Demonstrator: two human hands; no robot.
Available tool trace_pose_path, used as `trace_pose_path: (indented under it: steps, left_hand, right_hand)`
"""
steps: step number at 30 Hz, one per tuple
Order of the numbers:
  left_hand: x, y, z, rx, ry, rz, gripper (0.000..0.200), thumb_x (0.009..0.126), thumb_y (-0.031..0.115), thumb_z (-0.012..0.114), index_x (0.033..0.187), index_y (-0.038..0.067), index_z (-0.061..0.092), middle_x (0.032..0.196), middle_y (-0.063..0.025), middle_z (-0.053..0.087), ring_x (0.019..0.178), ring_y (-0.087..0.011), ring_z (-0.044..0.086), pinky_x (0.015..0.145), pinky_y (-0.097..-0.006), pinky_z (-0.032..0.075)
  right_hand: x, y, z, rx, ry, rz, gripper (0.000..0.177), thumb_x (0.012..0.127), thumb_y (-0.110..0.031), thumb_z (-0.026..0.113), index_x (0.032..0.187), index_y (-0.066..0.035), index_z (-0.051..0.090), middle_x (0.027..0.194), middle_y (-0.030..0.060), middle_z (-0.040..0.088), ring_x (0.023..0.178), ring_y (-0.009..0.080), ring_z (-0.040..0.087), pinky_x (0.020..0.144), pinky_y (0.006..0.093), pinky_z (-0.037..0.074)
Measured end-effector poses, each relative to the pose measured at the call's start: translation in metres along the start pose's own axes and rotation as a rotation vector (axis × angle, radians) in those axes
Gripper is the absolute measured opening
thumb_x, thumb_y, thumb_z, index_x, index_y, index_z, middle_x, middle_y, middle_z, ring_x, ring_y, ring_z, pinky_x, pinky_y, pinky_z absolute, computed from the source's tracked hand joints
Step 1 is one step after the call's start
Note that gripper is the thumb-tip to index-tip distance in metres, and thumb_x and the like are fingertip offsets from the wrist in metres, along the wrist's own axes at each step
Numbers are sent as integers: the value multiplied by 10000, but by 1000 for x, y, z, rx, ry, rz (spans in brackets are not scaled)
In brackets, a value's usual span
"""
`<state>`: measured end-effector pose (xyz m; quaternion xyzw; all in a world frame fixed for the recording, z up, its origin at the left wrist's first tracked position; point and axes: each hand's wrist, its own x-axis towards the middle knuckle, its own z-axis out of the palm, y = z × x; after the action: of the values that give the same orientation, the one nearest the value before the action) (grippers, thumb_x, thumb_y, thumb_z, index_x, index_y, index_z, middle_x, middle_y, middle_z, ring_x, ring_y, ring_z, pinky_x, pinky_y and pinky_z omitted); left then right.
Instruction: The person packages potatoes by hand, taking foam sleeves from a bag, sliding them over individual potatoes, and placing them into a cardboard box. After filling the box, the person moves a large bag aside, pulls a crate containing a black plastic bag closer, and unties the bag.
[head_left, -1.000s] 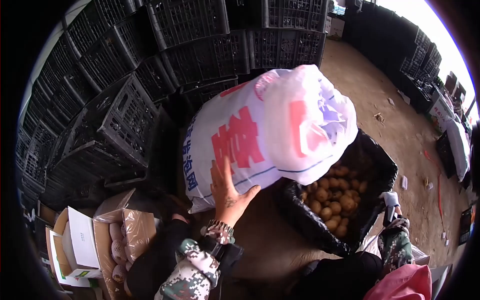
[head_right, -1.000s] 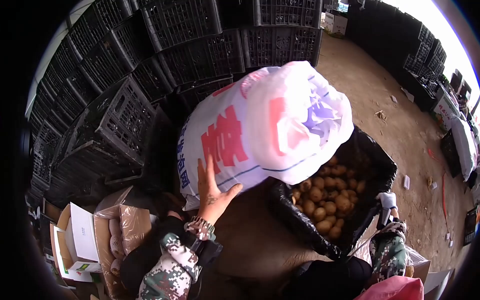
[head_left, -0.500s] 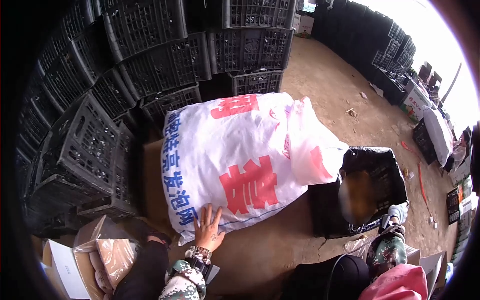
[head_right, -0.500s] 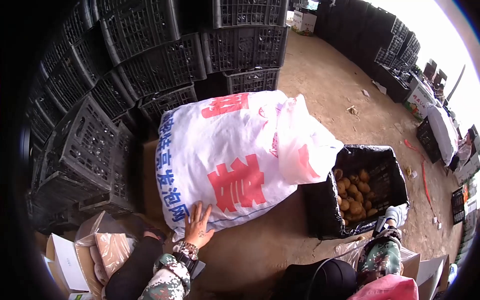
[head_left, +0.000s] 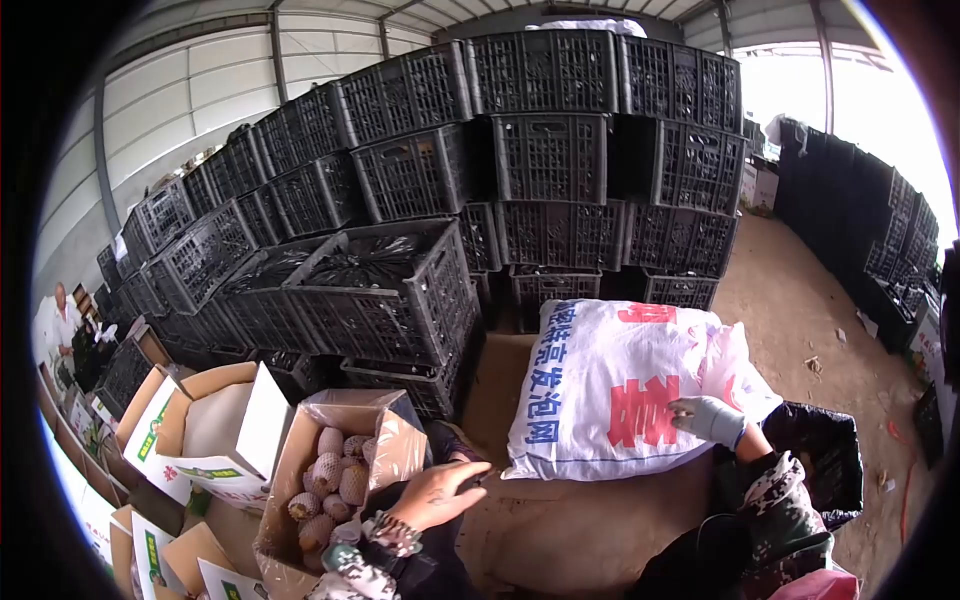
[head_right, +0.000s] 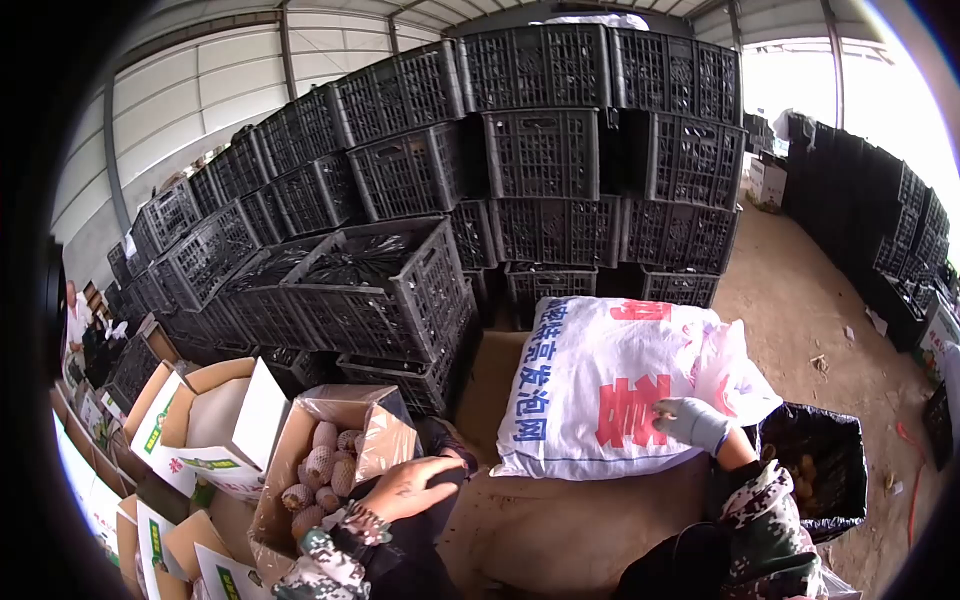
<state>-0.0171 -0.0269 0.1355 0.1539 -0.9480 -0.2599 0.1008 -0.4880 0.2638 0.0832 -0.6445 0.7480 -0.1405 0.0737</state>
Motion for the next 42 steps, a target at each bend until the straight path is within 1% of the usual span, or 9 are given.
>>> trace_pose_path:
  steps: [4,11,22,29,32,35,36,38,42]
  left_hand:
    - [-142,-48,-36,-199,616,-411,324,908,158,704,1216,63,665,1058,-148,755,933,-270,745,817,-375,575]
    - [-279,-114,28,116,408,-691,274,901,277,698,1074,70,742,1011,-186,744,935,-355,718,797,-430,560]
    - [-135,-160,-23,-307,319,-568,235,917,137,680,1093,-16,709,843,-103,725,728,-121,653,674,-273,510]
    - [-67,-204,-54,-246,-19,-586,261,932,145,664,1149,4,703,854,-161,695,748,-119,661,679,-284,504]
    - [-46,-200,-74,-223,-120,-601,326,938,170,663,1226,17,678,982,-193,733,951,-195,736,818,-328,549]
    - [-24,-192,-105,-387,-40,-518,376,944,170,670,1285,11,644,1069,-161,747,989,-215,730,872,-321,554]
    - [-13,-186,-123,-395,-62,-502,421,946,172,683,1323,-1,612,1140,-139,740,1026,-234,723,920,-327,553]
    - [12,-167,-146,-443,35,-477,384,957,117,678,1313,-9,614,1144,-135,735,1024,-183,712,923,-310,557]
    - [57,-101,-147,-639,332,-250,314,982,79,652,1286,3,627,1105,-111,745,992,-123,706,897,-263,562]
  right_hand:
    - [31,-129,-16,-199,-177,-243,332,1009,-279,584,1213,-31,669,1284,164,673,1147,317,666,968,374,552]
    - [75,-177,18,-233,-439,85,469,953,-393,529,1234,-52,684,1235,180,697,1157,373,651,997,443,508]
    - [195,-249,272,-567,-526,-411,458,956,-337,524,1349,-129,634,1421,116,586,1369,338,481,1143,517,327]
    - [177,-52,357,-891,-584,67,511,990,-316,505,1438,-86,588,1537,133,509,1417,336,468,1198,514,288]
    - [218,-54,272,-426,-1008,282,741,833,-523,700,1425,-89,598,1472,122,575,1383,300,517,1148,444,378]
    - [305,-33,254,293,-991,-166,309,981,-304,612,1182,-93,716,1099,110,740,985,241,713,790,341,583]
    - [338,-66,178,1142,-825,405,279,995,-288,626,1159,-77,708,949,119,761,831,214,741,717,317,606]
    - [411,-125,92,1350,-174,211,366,1001,-301,634,1231,-18,658,1042,173,741,834,268,743,734,380,618]
    - [564,-142,19,1977,-8,-203,325,982,-333,636,1143,-52,608,1145,134,643,1121,342,609,1029,486,483]
